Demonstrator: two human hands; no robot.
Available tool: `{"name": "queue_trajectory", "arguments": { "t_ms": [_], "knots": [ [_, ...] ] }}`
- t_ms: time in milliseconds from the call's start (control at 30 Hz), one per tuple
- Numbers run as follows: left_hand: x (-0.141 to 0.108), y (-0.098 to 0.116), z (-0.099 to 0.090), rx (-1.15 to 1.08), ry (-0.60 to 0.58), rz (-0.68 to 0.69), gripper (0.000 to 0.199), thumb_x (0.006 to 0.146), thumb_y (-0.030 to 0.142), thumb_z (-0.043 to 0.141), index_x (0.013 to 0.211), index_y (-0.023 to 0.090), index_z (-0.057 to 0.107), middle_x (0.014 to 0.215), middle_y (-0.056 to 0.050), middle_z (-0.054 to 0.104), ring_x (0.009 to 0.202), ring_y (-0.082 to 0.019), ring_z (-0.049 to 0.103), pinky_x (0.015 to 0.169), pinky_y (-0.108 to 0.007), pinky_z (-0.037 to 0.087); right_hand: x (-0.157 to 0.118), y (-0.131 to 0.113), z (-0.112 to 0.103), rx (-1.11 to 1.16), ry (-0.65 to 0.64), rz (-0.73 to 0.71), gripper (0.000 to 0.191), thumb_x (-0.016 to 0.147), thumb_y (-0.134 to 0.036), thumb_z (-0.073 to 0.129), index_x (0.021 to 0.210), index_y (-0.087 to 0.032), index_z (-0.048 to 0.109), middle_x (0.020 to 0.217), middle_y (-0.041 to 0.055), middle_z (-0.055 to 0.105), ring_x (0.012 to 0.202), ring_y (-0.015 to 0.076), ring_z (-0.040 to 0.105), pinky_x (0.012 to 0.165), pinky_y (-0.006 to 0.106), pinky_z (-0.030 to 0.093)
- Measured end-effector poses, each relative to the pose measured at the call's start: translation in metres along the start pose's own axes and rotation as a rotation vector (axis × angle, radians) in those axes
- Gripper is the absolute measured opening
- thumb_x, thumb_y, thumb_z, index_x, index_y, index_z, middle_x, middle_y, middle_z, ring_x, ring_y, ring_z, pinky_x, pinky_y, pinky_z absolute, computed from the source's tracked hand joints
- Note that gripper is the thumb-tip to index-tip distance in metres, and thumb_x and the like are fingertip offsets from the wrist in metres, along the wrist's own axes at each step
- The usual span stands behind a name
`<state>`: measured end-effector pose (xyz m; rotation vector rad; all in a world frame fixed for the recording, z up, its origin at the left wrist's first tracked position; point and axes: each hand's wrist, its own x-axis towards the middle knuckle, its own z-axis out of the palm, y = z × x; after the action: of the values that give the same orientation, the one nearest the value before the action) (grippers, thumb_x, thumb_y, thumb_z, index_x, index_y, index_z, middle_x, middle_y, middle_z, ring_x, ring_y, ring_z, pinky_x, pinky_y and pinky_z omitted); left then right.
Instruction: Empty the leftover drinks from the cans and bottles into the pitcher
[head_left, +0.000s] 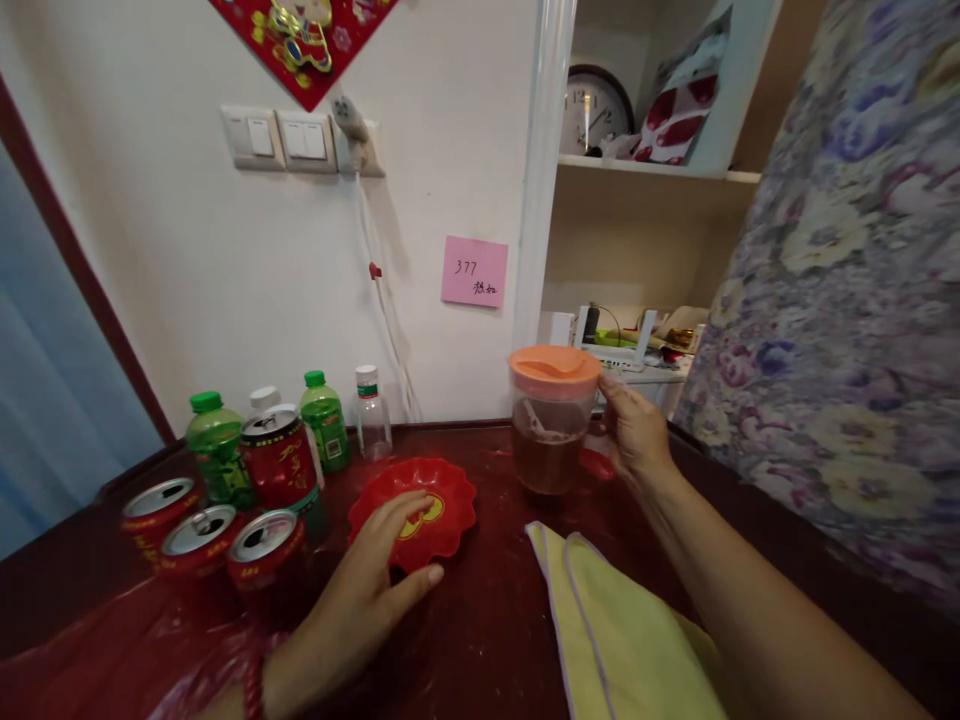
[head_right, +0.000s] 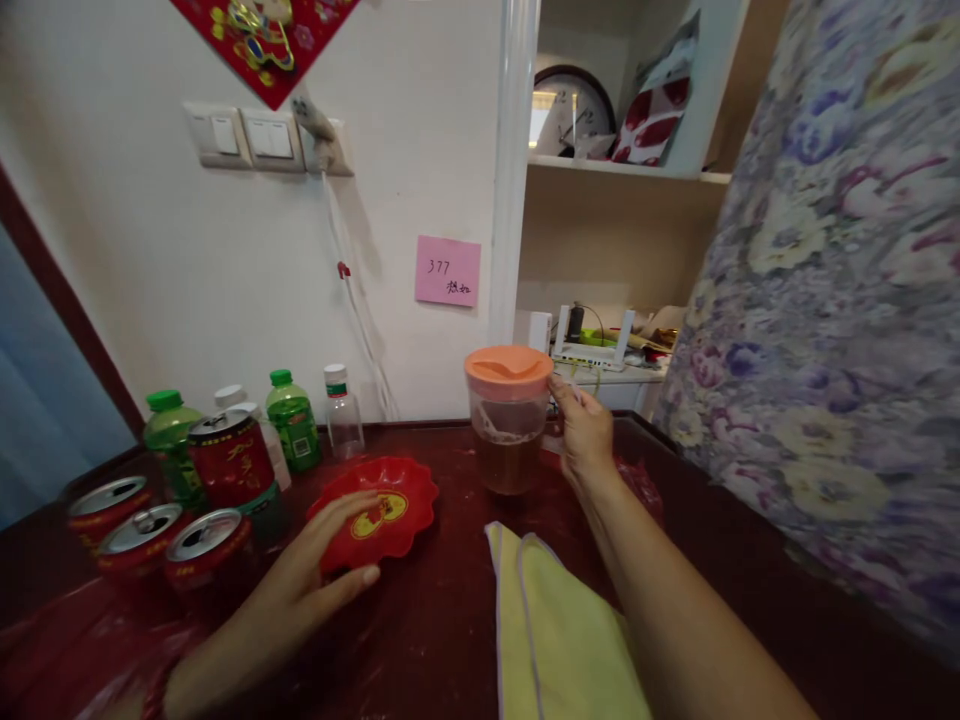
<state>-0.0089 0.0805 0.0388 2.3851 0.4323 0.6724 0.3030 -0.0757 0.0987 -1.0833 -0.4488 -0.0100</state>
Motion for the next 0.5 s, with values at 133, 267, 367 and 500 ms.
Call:
{"name": "queue_trajectory", "arguments": {
  "t_ms": [133, 267, 367, 500],
  "knots": [
    [-0.021, -0.024, 0.006, 0.132, -0.114, -0.005, 0.057, 0.083, 0.033, 0.07, 0.138, 0.033, 0.056, 0.148, -0.008, 0.055, 0.137, -0.034, 0.052, 0.113, -0.058, 0.043, 0.006, 0.018, -0.027, 0.018, 0.068, 0.033, 0.058, 0.052, -0.061, 0.091, 0.063, -0.02, 0.051, 0.052, -0.0086, 0.041, 0.045, 0.0083, 0.034, 0.04, 0.022, 0.033],
    [-0.029, -0.028, 0.006, 0.221, -0.176, 0.009, 0.057, 0.082, 0.03, 0.072, 0.136, 0.036, 0.058, 0.148, -0.006, 0.056, 0.137, -0.033, 0.052, 0.113, -0.057, 0.044, 0.006, 0.032, -0.046, 0.031, 0.105, 0.045, 0.057, 0.049, -0.058, 0.093, 0.071, -0.017, 0.06, 0.059, -0.006, 0.05, 0.047, 0.0082, 0.041, 0.041, 0.02, 0.035],
    [-0.03, -0.026, 0.005, 0.256, -0.216, 0.02, 0.059, 0.083, 0.031, 0.072, 0.139, 0.036, 0.056, 0.15, -0.007, 0.054, 0.138, -0.033, 0.05, 0.114, -0.057, 0.043, 0.004, 0.04, -0.057, 0.021, 0.129, 0.043, 0.058, 0.05, -0.058, 0.093, 0.073, -0.016, 0.062, 0.058, -0.0055, 0.05, 0.045, 0.0072, 0.039, 0.038, 0.019, 0.032],
    [-0.033, -0.025, 0.005, 0.273, -0.247, 0.023, 0.061, 0.085, 0.03, 0.071, 0.142, 0.037, 0.052, 0.152, -0.007, 0.052, 0.14, -0.033, 0.048, 0.114, -0.059, 0.041, 0.004, 0.048, -0.067, -0.019, 0.159, 0.033, 0.059, 0.05, -0.062, 0.092, 0.073, -0.016, 0.062, 0.061, -0.0036, 0.053, 0.047, 0.0086, 0.044, 0.039, 0.019, 0.034]
  ]
}}
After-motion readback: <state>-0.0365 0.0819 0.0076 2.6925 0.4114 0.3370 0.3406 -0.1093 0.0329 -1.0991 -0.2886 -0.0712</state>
